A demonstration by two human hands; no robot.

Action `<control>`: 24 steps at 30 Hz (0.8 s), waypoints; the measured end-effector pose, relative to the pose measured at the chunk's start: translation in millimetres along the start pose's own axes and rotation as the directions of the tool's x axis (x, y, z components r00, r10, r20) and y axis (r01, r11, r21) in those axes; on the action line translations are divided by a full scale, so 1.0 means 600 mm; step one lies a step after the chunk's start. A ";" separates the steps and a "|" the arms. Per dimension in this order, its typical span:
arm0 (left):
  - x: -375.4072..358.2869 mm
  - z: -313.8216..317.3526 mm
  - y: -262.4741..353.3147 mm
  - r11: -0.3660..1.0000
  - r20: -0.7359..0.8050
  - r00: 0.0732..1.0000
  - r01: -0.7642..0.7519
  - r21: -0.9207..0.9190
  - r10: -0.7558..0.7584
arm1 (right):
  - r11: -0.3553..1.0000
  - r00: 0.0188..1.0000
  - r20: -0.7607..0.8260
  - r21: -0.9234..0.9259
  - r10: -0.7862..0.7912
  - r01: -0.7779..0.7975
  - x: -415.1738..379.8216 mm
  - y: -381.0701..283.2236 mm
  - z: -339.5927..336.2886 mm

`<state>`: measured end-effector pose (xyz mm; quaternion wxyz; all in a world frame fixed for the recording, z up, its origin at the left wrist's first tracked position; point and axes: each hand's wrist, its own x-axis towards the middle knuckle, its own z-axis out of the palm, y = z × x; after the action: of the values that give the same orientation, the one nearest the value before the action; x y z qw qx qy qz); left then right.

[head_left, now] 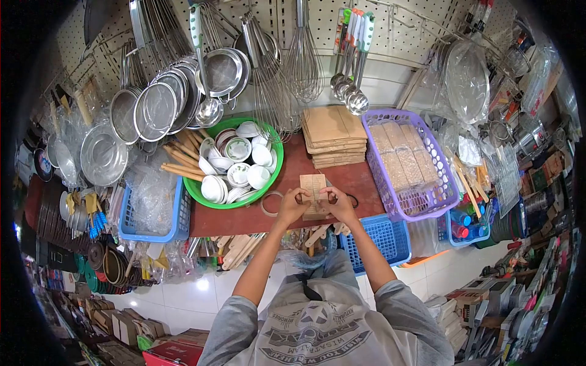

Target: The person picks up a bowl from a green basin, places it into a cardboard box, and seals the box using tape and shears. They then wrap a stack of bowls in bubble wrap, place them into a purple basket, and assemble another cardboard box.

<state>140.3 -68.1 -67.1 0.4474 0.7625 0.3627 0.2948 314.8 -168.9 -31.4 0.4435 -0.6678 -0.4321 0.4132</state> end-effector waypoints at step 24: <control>-0.024 0.030 0.021 0.964 -0.113 0.971 0.189 -0.185 -0.212 | 0.974 0.935 0.354 0.206 0.014 -0.093 0.056 0.023 -0.044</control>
<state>149.7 -92.5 -65.3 0.5145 0.6588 0.4400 0.3281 352.0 -146.5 -43.1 0.4190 -0.5419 -0.4373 0.5828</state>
